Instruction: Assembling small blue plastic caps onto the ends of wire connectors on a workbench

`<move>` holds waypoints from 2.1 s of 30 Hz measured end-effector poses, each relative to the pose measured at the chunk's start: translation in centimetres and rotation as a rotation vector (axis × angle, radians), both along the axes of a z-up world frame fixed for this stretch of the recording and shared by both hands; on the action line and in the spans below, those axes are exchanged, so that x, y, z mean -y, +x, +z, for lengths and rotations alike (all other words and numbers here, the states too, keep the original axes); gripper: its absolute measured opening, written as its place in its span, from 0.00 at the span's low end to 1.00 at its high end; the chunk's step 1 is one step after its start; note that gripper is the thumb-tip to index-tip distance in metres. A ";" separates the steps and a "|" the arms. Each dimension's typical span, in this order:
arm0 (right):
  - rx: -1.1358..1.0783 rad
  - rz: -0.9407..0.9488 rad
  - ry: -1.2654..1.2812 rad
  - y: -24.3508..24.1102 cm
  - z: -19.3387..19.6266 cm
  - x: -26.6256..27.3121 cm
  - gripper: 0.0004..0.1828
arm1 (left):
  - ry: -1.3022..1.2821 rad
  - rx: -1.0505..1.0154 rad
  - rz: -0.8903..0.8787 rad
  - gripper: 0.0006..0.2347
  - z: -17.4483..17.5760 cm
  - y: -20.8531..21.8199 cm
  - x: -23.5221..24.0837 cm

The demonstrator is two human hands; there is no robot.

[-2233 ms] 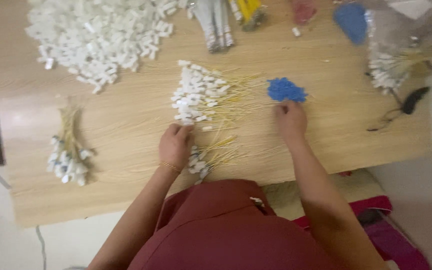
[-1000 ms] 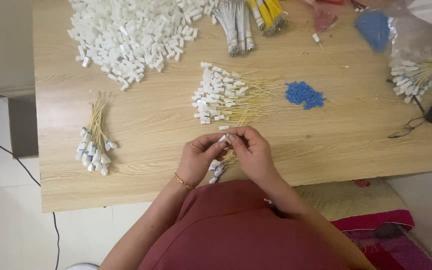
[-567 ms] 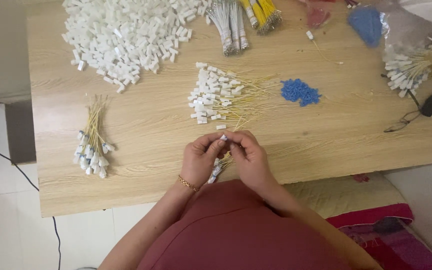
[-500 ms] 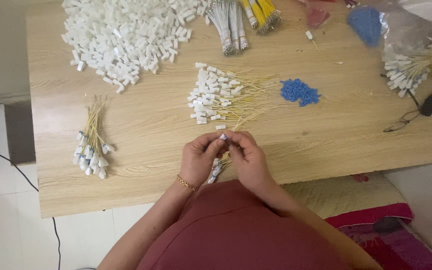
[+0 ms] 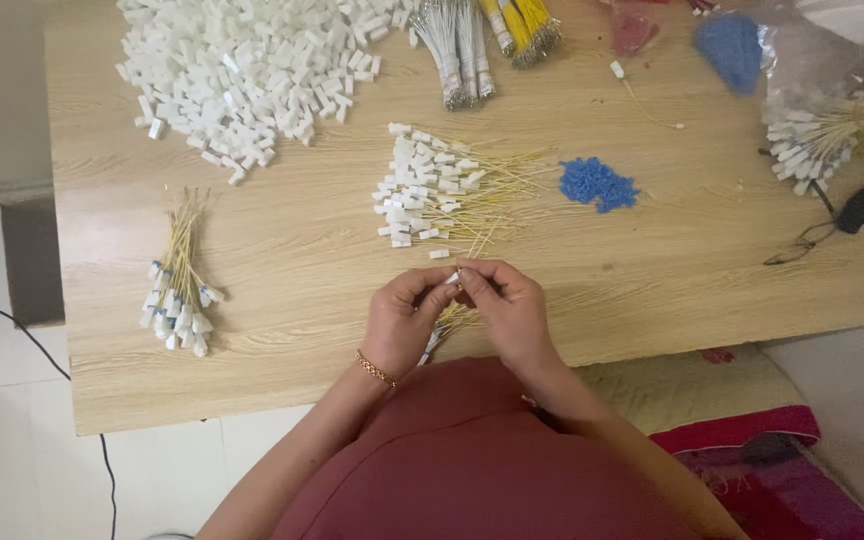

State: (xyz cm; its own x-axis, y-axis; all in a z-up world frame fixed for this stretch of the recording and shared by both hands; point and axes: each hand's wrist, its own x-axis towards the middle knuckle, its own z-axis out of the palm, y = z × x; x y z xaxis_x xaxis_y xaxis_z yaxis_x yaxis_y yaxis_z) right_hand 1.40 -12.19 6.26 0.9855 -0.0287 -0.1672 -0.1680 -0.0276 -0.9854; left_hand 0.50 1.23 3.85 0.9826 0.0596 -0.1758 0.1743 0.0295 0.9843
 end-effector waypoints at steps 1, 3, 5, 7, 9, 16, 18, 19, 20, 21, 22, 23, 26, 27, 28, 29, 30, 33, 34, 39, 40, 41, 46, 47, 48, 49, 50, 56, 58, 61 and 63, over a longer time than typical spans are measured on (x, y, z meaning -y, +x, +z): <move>0.001 0.000 0.000 0.0 -0.3 0.1 0.08 | 0.000 0.001 0.000 0.08 -0.3 -0.1 0.1; 0.008 0.039 -0.018 0.0 -0.9 0.3 0.08 | -0.052 -0.032 0.023 0.09 -0.8 -0.5 0.2; 0.074 0.059 -0.059 -0.2 -0.7 0.2 0.09 | -0.045 -0.047 0.030 0.09 -0.9 -0.5 0.4; 0.141 0.076 -0.102 -0.4 -0.9 0.3 0.11 | -0.038 -0.061 0.034 0.09 -1.2 -0.6 0.4; 0.212 0.157 -0.174 -0.6 -1.4 0.4 0.16 | -0.013 -0.043 0.031 0.08 -1.9 -0.6 0.2; 0.224 0.143 -0.160 -1.8 -1.4 -0.3 0.24 | 0.002 -0.087 0.051 0.08 -2.3 -0.6 0.2; 0.188 0.157 -0.152 -1.7 -1.7 -0.2 0.24 | 0.137 -0.057 -0.019 0.08 -2.2 -0.1 -0.1; 0.187 0.153 -0.158 -1.7 -2.8 0.3 0.24 | 0.131 -0.057 -0.024 0.08 -2.7 0.1 -0.5; 0.133 0.205 -0.166 -1.7 -3.9 0.9 0.24 | 0.152 -0.074 -0.072 0.08 -3.2 0.4 -0.9; 0.081 0.256 -0.170 -1.6 -5.0 1.2 0.23 | 0.175 -0.090 -0.118 0.08 -3.6 0.7 -1.4; 0.082 0.252 -0.174 -1.1 -5.7 2.3 0.23 | 0.172 -0.088 -0.122 0.08 -4.3 0.9 -1.8; 0.057 0.159 -0.267 -0.8 -6.5 3.1 0.16 | 0.353 -0.088 -0.210 0.08 -5.0 0.8 -2.5; -0.009 -0.002 -0.487 1.5 -9.9 7.6 0.12 | 0.667 -0.062 -0.351 0.09 -8.5 0.2 -4.0; -0.051 -0.069 -0.618 2.4 -11.1 9.7 0.16 | 0.796 -0.035 -0.403 0.10 -9.8 -0.2 -4.2; -0.055 -0.075 -0.620 3.1 -12.0 11.2 0.16 | 0.794 -0.034 -0.410 0.10 -9.7 -0.4 -4.5; -0.180 -0.179 -0.626 4.1 -12.7 13.2 0.16 | 0.842 0.033 -0.378 0.11 -9.8 -0.1 -4.4; -0.303 -0.285 -0.628 5.0 -13.4 15.2 0.16 | 0.888 0.100 -0.345 0.11 -9.8 0.2 -4.3; -0.291 -0.390 -0.632 7.4 -15.9 18.7 0.14 | 0.957 0.189 -0.301 0.06 -12.8 1.4 -4.3; -0.287 -0.406 -0.643 8.0 -17.2 19.9 0.14 | 0.944 0.201 -0.308 0.06 -13.0 2.1 -3.6; -0.291 -0.370 -0.867 10.1 -17.3 20.5 0.11 | 1.095 0.305 -0.267 0.10 -13.9 4.6 -2.2; -0.290 -0.371 -0.869 10.4 -16.9 20.3 0.11 | 1.092 0.306 -0.266 0.10 -13.5 4.9 -1.8; -0.297 -0.342 -0.875 10.6 -16.5 19.9 0.12 | 1.120 0.323 -0.259 0.09 -13.0 5.0 -1.7; -0.190 -0.244 -0.944 10.6 -18.5 20.5 0.09 | 1.132 0.332 -0.276 0.06 -13.9 5.3 -1.7; -0.118 -0.226 -0.971 10.3 -18.6 20.3 0.08 | 1.133 0.353 -0.281 0.05 -14.4 5.1 -1.8; -0.044 -0.208 -0.998 9.9 -18.7 20.1 0.06 | 1.134 0.374 -0.286 0.05 -14.8 4.9 -1.9; -0.046 -0.205 -0.998 9.8 -18.0 19.8 0.06 | 1.134 0.370 -0.285 0.05 -14.6 4.8 -2.0; -0.081 -0.224 -0.989 9.7 -17.2 19.6 0.07 | 1.100 0.366 -0.278 0.05 -14.4 4.8 -2.1; -0.156 -0.202 -0.986 10.0 -16.4 19.5 0.09 | 0.686 0.113 -0.254 0.09 -10.5 2.9 -2.4; -0.148 -0.182 -0.973 10.0 -16.7 19.3 0.10 | 0.513 0.046 -0.246 0.09 -8.4 2.5 -2.6; -0.077 -0.146 -1.044 10.2 -16.8 19.0 0.10 | 0.108 -0.219 -0.087 0.10 -7.2 2.1 -2.5; -0.175 -0.121 -1.046 10.3 -16.6 18.6 0.13 | -0.226 -0.349 0.032 0.12 -7.1 2.0 -2.5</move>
